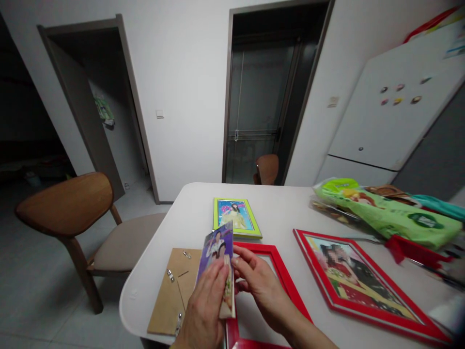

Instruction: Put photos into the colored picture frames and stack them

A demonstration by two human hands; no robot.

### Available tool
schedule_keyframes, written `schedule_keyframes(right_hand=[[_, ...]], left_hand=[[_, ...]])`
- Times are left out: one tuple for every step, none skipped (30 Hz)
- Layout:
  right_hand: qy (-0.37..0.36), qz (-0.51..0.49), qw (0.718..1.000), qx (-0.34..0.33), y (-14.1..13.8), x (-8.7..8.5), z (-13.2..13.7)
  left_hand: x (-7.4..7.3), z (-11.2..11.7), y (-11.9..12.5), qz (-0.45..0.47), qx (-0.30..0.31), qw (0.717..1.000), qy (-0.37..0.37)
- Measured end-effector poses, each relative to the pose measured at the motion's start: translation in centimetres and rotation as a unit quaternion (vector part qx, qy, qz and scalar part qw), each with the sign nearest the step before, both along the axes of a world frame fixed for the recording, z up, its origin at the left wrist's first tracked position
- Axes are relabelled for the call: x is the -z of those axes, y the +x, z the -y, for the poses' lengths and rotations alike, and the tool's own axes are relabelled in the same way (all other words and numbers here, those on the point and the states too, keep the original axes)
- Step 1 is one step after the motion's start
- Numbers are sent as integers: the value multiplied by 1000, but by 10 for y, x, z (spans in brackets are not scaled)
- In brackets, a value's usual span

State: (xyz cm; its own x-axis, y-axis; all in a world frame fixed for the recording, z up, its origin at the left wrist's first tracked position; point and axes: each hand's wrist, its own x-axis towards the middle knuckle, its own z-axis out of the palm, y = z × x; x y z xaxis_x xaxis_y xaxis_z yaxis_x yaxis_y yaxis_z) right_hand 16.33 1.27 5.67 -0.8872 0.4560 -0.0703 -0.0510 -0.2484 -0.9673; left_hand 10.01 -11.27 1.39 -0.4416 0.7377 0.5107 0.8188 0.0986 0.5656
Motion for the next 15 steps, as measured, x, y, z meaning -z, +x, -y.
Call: schedule_keyframes(right_hand=[[7, -1, 1000, 14, 4, -3, 1], [11, 13, 999, 34, 8, -2, 1], [6, 36, 998, 50, 11, 2, 0], [-10, 58, 996, 61, 15, 8, -2], [-35, 71, 995, 65, 18, 16, -4], [-62, 72, 993, 68, 22, 23, -8], [-82, 60, 992, 73, 25, 28, -12], [-91, 42, 992, 83, 29, 32, -18], [-88, 28, 991, 95, 33, 33, -25], [-78, 27, 991, 107, 37, 33, -32], [-69, 41, 991, 109, 41, 31, -40], [-61, 63, 991, 102, 44, 29, -48], [-53, 87, 991, 93, 48, 27, -55], [-42, 108, 990, 84, 50, 26, -62], [-29, 124, 989, 80, 51, 25, -67]], left_hand=[[-7, -3, 2, 45, -20, 997, 54], [-13, -7, 5, 106, -44, 988, 104], [-17, -11, 10, 175, -64, 972, 146], [-19, -15, 15, 244, -75, 951, 176], [-20, -20, 21, 306, -75, 930, 191], [-19, -24, 26, 358, -66, 911, 193], [-16, -28, 31, 400, -51, 895, 190], [-13, -30, 34, 435, -33, 880, 187], [-10, -32, 35, 460, -13, 867, 189], [-6, -31, 35, 476, 5, 858, 194], [-4, -30, 33, 483, 19, 854, 191], [-1, -28, 31, 477, 21, 861, 177], [1, -25, 27, 456, 16, 878, 145], [2, -21, 24, 422, 7, 901, 98], [4, -18, 22, 379, 2, 924, 43]])
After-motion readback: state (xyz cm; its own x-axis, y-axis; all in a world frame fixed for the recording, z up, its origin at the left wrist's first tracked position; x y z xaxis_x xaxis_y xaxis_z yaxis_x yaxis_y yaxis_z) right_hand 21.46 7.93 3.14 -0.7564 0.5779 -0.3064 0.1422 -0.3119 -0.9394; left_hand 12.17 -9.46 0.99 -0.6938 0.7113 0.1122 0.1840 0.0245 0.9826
